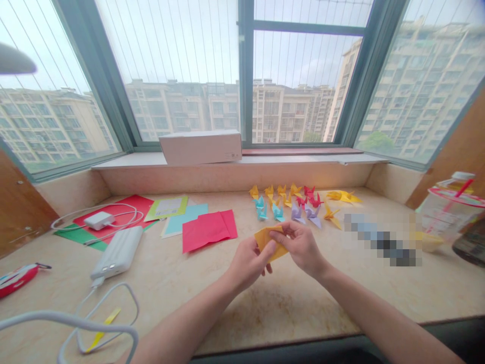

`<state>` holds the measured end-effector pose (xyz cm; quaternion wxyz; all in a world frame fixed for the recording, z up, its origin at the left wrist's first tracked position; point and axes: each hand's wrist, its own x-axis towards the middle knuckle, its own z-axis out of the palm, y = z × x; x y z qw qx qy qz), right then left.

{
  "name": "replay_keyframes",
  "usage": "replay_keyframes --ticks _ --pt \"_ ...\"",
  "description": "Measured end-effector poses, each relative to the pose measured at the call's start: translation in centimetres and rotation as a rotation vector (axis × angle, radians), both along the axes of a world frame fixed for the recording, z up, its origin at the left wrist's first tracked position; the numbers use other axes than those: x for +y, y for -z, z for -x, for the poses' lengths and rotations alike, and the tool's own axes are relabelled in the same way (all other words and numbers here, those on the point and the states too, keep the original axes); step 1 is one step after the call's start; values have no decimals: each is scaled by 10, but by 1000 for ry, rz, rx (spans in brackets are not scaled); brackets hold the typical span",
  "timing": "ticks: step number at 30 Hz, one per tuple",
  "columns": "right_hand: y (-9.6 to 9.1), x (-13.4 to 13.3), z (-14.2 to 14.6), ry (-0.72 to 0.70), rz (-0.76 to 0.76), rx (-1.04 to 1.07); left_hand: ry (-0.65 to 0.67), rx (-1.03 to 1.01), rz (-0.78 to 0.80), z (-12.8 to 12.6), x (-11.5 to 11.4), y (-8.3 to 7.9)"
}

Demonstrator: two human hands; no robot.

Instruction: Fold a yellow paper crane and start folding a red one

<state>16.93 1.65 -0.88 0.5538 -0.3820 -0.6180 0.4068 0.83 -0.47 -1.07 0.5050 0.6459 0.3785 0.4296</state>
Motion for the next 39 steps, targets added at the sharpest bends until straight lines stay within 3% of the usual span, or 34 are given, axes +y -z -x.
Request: replay_keyframes --ticks 14,20,30,39 --pt "5 1 2 80 -111 -64 -141 -131 35 2 1 -10" --pt "6 -2 3 15 -90 -23 -188 -170 -10 2 1 -11" --pt "11 -2 8 72 -125 -83 -336 -135 -87 -2 -1 -7" --pt "7 -4 8 138 -160 -102 -352 -50 -137 -5 -3 -2"
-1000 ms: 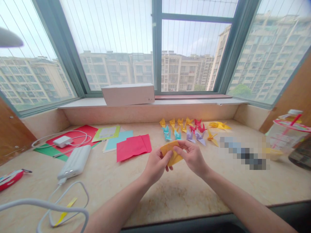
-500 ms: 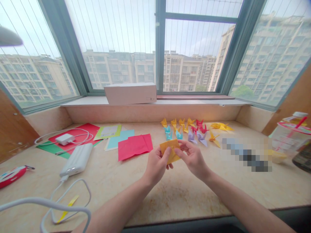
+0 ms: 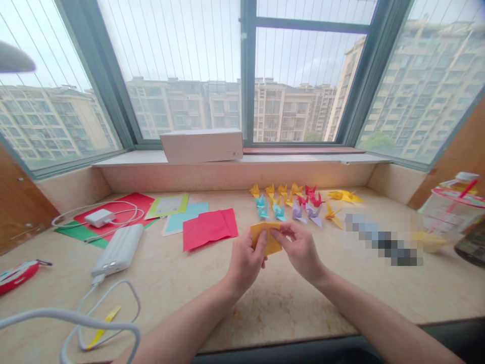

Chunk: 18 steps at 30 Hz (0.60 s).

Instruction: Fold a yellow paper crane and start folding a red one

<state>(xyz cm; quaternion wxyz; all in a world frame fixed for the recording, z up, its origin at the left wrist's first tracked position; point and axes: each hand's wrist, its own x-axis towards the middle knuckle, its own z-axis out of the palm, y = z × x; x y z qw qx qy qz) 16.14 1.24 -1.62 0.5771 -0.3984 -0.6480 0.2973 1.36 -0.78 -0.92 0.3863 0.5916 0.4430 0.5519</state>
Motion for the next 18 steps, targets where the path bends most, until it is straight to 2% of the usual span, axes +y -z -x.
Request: replay_keyframes --ticks 4,7,12,18 --pt "-4 -4 -2 31 -258 -127 10 -3 19 1 0 -1" --pt "-4 -7 -3 -14 -373 -228 5 -21 16 2 0 -2" --pt "0 -9 -3 -127 -441 -354 -5 -93 -7 4 1 -4" --pt "3 -6 -1 -115 -496 -433 46 -124 -31 4 -1 -5"
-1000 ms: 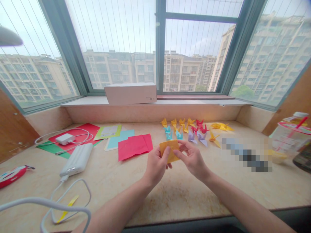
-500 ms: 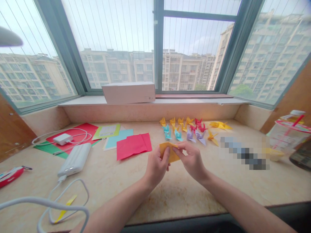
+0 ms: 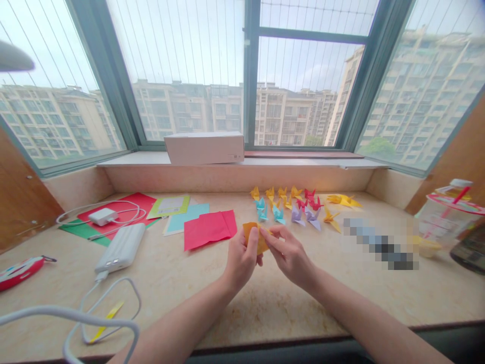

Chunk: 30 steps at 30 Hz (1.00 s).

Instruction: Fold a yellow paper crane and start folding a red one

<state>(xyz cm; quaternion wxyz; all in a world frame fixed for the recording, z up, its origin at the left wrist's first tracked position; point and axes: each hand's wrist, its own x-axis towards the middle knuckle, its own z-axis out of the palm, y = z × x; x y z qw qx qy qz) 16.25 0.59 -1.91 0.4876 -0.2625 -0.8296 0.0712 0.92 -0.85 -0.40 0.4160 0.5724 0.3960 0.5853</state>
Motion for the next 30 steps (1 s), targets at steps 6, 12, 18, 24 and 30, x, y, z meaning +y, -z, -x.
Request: replay_keyframes --ticks 6,12,18,24,30 --pt "-5 1 -1 -13 72 115 38 34 -29 1 1 0" --pt "-8 5 -6 67 492 320 19 80 -16 -1 1 5" --pt "-9 9 -7 47 509 271 -9 106 -58 2 4 5" --pt "-12 12 -17 105 310 87 -59 189 -140 13 10 -5" --pt "-16 14 -21 116 158 34 81 243 -12 15 13 -10"
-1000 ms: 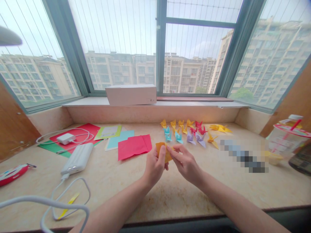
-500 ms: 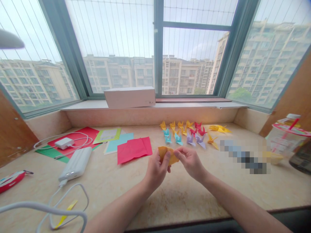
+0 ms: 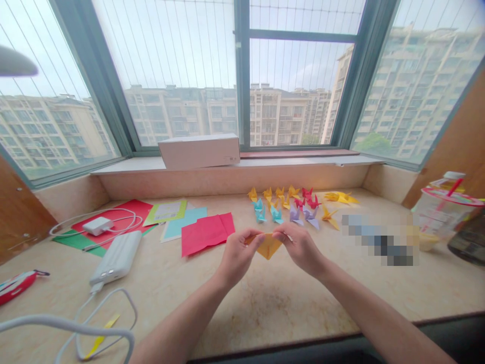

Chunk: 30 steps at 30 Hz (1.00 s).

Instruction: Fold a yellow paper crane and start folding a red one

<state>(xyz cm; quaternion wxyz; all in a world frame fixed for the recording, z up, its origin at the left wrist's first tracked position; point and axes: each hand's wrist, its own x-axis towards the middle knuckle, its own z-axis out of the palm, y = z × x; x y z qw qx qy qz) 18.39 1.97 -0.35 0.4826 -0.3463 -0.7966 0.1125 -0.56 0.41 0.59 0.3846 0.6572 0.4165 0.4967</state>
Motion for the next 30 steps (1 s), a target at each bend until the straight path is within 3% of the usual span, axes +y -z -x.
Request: replay_keyframes --ticks 8,13,16,21,30 --pt "-2 0 2 -14 173 65 23 -24 47 0 -1 -2" --pt "-1 1 1 -13 221 128 140 -3 119 -1 -3 -1" --pt "0 3 3 -27 321 285 69 -101 97 -2 -1 0" --pt "3 -1 15 -212 600 376 -46 -217 49 -3 2 2" --pt "11 2 18 -258 547 486 8 -186 60 -5 -4 -2"
